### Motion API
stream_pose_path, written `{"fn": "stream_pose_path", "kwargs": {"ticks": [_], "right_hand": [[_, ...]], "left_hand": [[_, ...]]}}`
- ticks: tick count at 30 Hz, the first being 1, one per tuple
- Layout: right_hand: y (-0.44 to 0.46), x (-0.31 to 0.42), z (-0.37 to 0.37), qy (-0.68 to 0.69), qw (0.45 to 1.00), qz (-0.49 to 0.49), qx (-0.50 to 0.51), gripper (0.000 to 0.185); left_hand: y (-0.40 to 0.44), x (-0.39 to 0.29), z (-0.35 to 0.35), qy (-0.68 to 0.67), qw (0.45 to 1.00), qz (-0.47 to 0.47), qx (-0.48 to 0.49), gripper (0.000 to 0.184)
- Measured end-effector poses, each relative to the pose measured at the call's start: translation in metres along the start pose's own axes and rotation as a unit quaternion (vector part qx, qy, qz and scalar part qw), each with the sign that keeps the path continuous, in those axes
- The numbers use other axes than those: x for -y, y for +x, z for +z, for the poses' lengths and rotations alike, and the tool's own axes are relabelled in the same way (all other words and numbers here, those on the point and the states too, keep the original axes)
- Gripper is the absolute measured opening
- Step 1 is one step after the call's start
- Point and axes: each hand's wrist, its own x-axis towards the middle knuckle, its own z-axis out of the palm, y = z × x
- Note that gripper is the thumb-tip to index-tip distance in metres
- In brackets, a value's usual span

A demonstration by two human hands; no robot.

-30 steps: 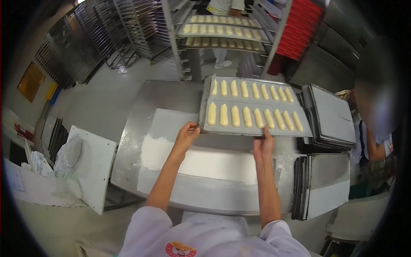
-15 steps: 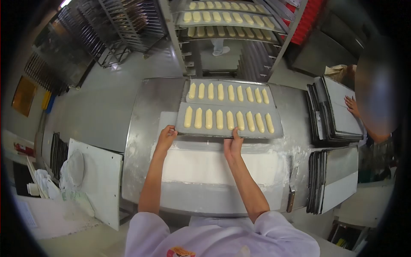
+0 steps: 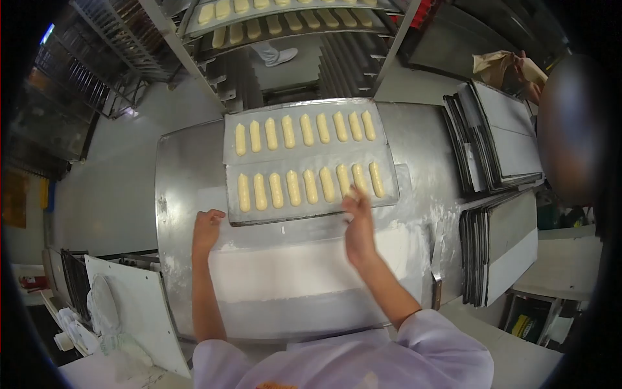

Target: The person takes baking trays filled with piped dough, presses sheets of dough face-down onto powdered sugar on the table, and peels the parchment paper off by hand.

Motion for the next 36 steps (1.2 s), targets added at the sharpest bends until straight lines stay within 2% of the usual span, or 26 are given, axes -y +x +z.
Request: {"fn": "stream_pose_path", "kwargs": {"ticks": [2,3,4,5,7,8,10,16,20,23,24,26,27,28,29,31,36], "right_hand": [[0.058,0.024,-0.018,-0.074,0.980,-0.183,-0.009,0.031],[0.095,0.035,-0.021,-0.105,0.952,-0.286,-0.029,0.019],[0.138,0.046,-0.031,-0.208,0.908,-0.358,-0.059,0.016],[0.179,0.062,-0.040,-0.293,0.840,-0.451,-0.071,0.014],[0.242,0.079,-0.050,-0.460,0.745,-0.469,-0.114,0.014],[0.264,0.084,-0.052,-0.454,0.745,-0.475,-0.114,0.014],[0.295,0.087,-0.053,-0.512,0.688,-0.503,-0.113,0.015],[0.312,0.083,-0.043,-0.590,0.655,-0.468,-0.065,0.017],[0.327,0.080,-0.050,-0.598,0.662,-0.448,-0.061,0.013],[0.336,0.079,-0.054,-0.581,0.661,-0.472,-0.053,0.013],[0.337,0.082,-0.057,-0.554,0.675,-0.486,-0.031,0.014],[0.336,0.081,-0.061,-0.527,0.690,-0.496,0.005,0.015],[0.334,0.080,-0.060,-0.408,0.800,-0.436,0.055,0.015],[0.334,0.079,-0.060,-0.279,0.886,-0.358,0.101,0.014],[0.331,0.079,-0.060,-0.279,0.885,-0.354,0.111,0.014],[0.328,0.082,-0.065,-0.223,0.934,-0.262,0.096,0.017],[0.338,0.073,-0.074,-0.295,0.927,-0.230,0.034,0.020]], "left_hand": [[0.020,0.002,-0.004,0.020,1.000,-0.001,-0.012,0.015],[0.034,0.000,-0.007,0.040,0.997,0.008,-0.059,0.017],[0.049,-0.005,-0.011,0.062,0.993,0.014,-0.103,0.019],[0.070,-0.010,-0.010,0.029,0.988,0.027,-0.146,0.022],[0.117,-0.013,-0.001,-0.050,0.975,0.059,-0.209,0.029],[0.143,-0.016,0.000,-0.097,0.965,0.078,-0.232,0.033],[0.181,-0.029,-0.001,-0.096,0.965,0.063,-0.237,0.034],[0.228,-0.058,-0.003,-0.121,0.969,0.036,-0.214,0.035],[0.242,-0.068,0.003,-0.102,0.976,0.046,-0.189,0.030],[0.254,-0.059,0.002,-0.064,0.982,0.059,-0.169,0.028],[0.254,-0.061,0.000,-0.063,0.981,0.054,-0.173,0.028],[0.254,-0.061,0.004,-0.113,0.963,0.044,-0.239,0.027],[0.261,-0.052,0.005,-0.111,0.963,0.031,-0.245,0.027],[0.270,-0.046,0.008,-0.138,0.962,-0.004,-0.236,0.027],[0.276,-0.041,0.009,-0.166,0.959,-0.035,-0.226,0.026],[0.275,-0.039,0.008,-0.176,0.960,-0.033,-0.214,0.028],[0.276,-0.047,0.008,-0.190,0.970,-0.041,-0.147,0.030]]}}
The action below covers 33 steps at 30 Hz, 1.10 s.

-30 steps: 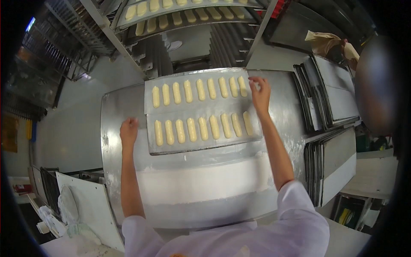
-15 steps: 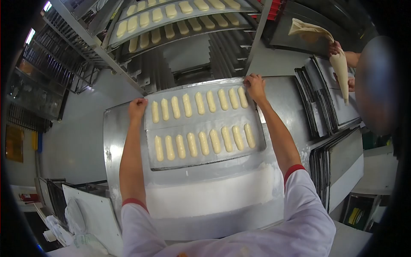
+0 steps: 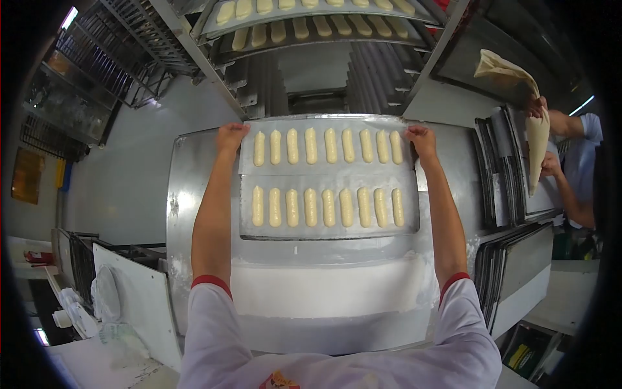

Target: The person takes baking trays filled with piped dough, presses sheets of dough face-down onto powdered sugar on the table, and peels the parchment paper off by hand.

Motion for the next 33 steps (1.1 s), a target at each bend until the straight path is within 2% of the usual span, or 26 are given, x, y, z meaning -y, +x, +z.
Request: {"fn": "stream_pose_path", "kwargs": {"ticks": [2,6,8,10,12,14,15,16,17,18,19,21,25,29,31,33], "right_hand": [[0.002,0.000,-0.002,-0.017,0.999,0.016,-0.023,0.022],[-0.007,0.007,-0.007,0.077,0.997,0.007,-0.002,0.019],[-0.027,0.021,-0.017,0.106,0.994,-0.005,0.001,0.017],[-0.053,0.033,-0.029,0.122,0.990,-0.059,0.024,0.011],[-0.082,0.043,-0.041,0.127,0.989,-0.070,0.026,0.009],[-0.120,0.052,-0.054,0.125,0.989,-0.067,0.034,0.007],[-0.143,0.058,-0.059,0.147,0.985,-0.091,0.023,0.007],[-0.167,0.065,-0.064,0.169,0.979,-0.114,0.011,0.007],[-0.193,0.074,-0.071,0.137,0.985,-0.106,-0.006,0.007],[-0.215,0.079,-0.077,0.108,0.989,-0.103,-0.024,0.007],[-0.233,0.076,-0.084,0.159,0.981,-0.108,-0.008,0.008],[-0.268,0.072,-0.094,0.168,0.982,-0.083,0.003,0.009],[-0.330,0.074,-0.099,0.155,0.987,-0.045,0.010,0.008],[-0.372,0.076,-0.101,0.139,0.990,-0.016,0.016,0.008],[-0.393,0.076,-0.098,0.137,0.990,-0.037,0.009,0.009],[-0.411,0.067,-0.095,0.136,0.989,-0.058,0.002,0.009]], "left_hand": [[-0.005,-0.004,0.001,-0.001,0.999,0.046,0.001,0.029],[-0.026,-0.018,-0.013,-0.042,0.998,0.041,0.012,0.024],[-0.040,-0.018,-0.029,-0.173,0.981,0.061,0.059,0.019],[-0.070,-0.027,-0.051,-0.163,0.985,0.031,0.049,0.017],[-0.102,-0.033,-0.075,-0.153,0.987,-0.008,0.040,0.015],[-0.140,-0.028,-0.098,-0.157,0.985,0.056,0.045,0.014],[-0.162,-0.027,-0.112,-0.155,0.986,0.038,0.046,0.014],[-0.183,-0.028,-0.126,-0.153,0.984,0.069,0.063,0.015],[-0.208,-0.026,-0.141,-0.150,0.981,0.095,0.081,0.016],[-0.231,-0.027,-0.155,-0.147,0.983,0.077,0.079,0.016],[-0.256,-0.029,-0.168,-0.133,0.987,0.057,0.076,0.017],[-0.299,-0.023,-0.186,-0.082,0.994,0.031,0.062,0.019],[-0.348,0.011,-0.206,-0.139,0.986,-0.027,0.092,0.019],[-0.378,0.028,-0.217,-0.124,0.988,-0.021,0.091,0.018],[-0.390,0.039,-0.220,-0.068,0.995,-0.008,0.071,0.017],[-0.400,0.071,-0.213,-0.112,0.991,0.012,0.075,0.016]]}}
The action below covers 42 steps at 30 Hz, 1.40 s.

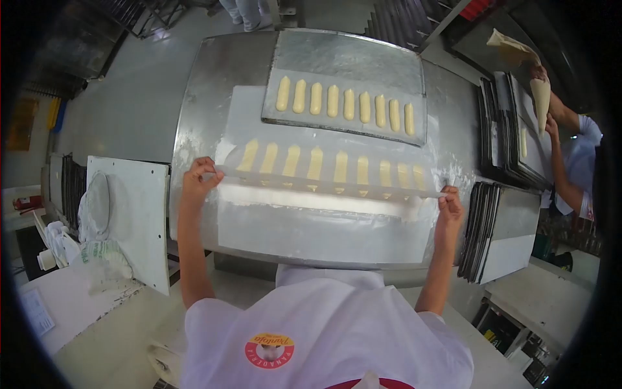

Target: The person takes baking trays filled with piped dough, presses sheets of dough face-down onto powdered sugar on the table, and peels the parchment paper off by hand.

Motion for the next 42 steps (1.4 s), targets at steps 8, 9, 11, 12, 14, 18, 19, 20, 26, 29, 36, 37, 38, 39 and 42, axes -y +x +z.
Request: {"fn": "stream_pose_path", "kwargs": {"ticks": [8,9,11,12,14,18,19,20,26,29,36,37,38,39,42], "right_hand": [[-0.061,-0.043,0.013,-0.119,0.977,0.171,-0.035,0.009],[-0.063,-0.043,0.018,-0.120,0.977,0.172,-0.038,0.009],[-0.061,-0.047,0.025,-0.096,0.967,0.207,-0.113,0.020],[-0.061,-0.052,0.025,-0.121,0.973,0.174,-0.093,0.032],[-0.061,-0.058,0.021,-0.137,0.969,0.181,-0.095,0.036],[-0.050,-0.067,0.023,-0.160,0.959,0.213,-0.099,0.035],[-0.047,-0.068,0.023,-0.159,0.954,0.227,-0.113,0.031],[-0.048,-0.072,0.020,-0.160,0.954,0.226,-0.116,0.031],[-0.030,-0.074,0.028,-0.183,0.959,0.188,-0.109,0.014],[-0.015,-0.068,0.038,-0.257,0.952,0.133,-0.096,0.010],[-0.008,-0.052,0.026,-0.158,0.980,0.112,-0.052,0.008],[-0.009,-0.039,0.027,-0.112,0.986,0.107,-0.054,0.008],[-0.009,-0.031,0.025,-0.118,0.986,0.106,-0.053,0.009],[-0.009,-0.025,0.026,-0.119,0.986,0.106,-0.051,0.009],[-0.006,-0.028,0.026,-0.086,0.986,0.134,-0.049,0.009]], "left_hand": [[-0.052,0.048,0.051,0.005,0.992,-0.057,-0.113,0.014],[-0.056,0.043,0.056,-0.081,0.973,-0.110,-0.185,0.017],[-0.057,0.043,0.059,-0.017,0.975,-0.129,-0.182,0.020],[-0.057,0.043,0.062,0.049,0.972,-0.145,-0.179,0.023],[-0.059,0.044,0.058,0.064,0.979,-0.119,-0.156,0.024],[-0.055,0.047,0.053,0.090,0.979,-0.102,-0.150,0.025],[-0.055,0.050,0.051,0.089,0.980,-0.102,-0.148,0.025],[-0.054,0.054,0.049,0.105,0.982,-0.091,-0.132,0.025],[-0.038,0.048,0.048,0.125,0.984,-0.059,-0.116,0.024],[-0.018,0.045,0.054,0.136,0.982,-0.055,-0.118,0.024],[-0.016,0.035,0.032,0.053,0.991,-0.068,-0.106,0.022],[-0.019,0.026,0.027,0.054,0.990,-0.070,-0.109,0.022],[-0.024,0.011,0.022,0.039,0.991,-0.069,-0.110,0.021],[-0.026,0.004,0.020,0.024,0.991,-0.067,-0.110,0.021],[-0.022,0.009,0.015,-0.001,0.995,-0.061,-0.085,0.020]]}}
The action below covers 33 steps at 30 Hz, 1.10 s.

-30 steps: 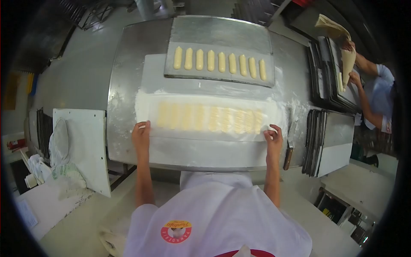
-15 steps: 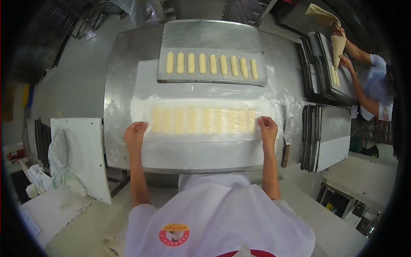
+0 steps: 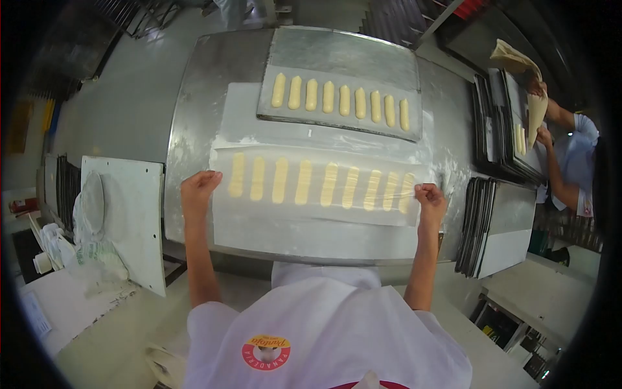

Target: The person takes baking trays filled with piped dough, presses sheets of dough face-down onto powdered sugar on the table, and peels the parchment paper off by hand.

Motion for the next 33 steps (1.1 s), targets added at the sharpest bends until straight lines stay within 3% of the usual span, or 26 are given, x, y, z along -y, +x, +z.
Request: {"fn": "stream_pose_path", "kwargs": {"ticks": [4,7,13,18,22,24,25,28,33], "right_hand": [[0.013,-0.038,0.017,-0.118,0.993,0.000,-0.018,0.015],[0.011,-0.047,0.018,-0.150,0.988,0.000,-0.023,0.016],[0.008,-0.035,0.011,-0.061,0.998,-0.026,0.004,0.013],[-0.009,0.011,0.002,-0.005,1.000,-0.007,-0.026,0.011],[0.005,-0.032,0.006,-0.041,0.999,0.015,0.008,0.013],[0.015,-0.060,0.013,-0.112,0.993,0.018,-0.014,0.014],[0.017,-0.064,0.012,-0.115,0.993,0.017,-0.012,0.014],[0.010,-0.055,0.020,-0.118,0.993,0.011,-0.026,0.014],[-0.003,-0.017,0.012,-0.007,1.000,-0.016,-0.016,0.012]], "left_hand": [[0.017,0.032,0.022,0.027,1.000,-0.004,-0.005,0.022],[0.015,0.037,0.033,0.137,0.988,-0.029,-0.062,0.025],[0.016,0.029,0.022,0.107,0.993,-0.001,-0.052,0.028],[0.008,0.008,0.003,-0.014,1.000,-0.009,-0.014,0.027],[0.018,0.031,0.010,0.008,1.000,0.005,-0.004,0.025],[0.021,0.037,0.020,0.125,0.992,-0.001,-0.031,0.023],[0.020,0.035,0.023,0.122,0.992,-0.003,-0.033,0.023],[0.015,0.025,0.025,0.179,0.982,0.007,-0.062,0.022],[0.009,0.005,0.011,0.126,0.991,0.019,-0.047,0.021]]}}
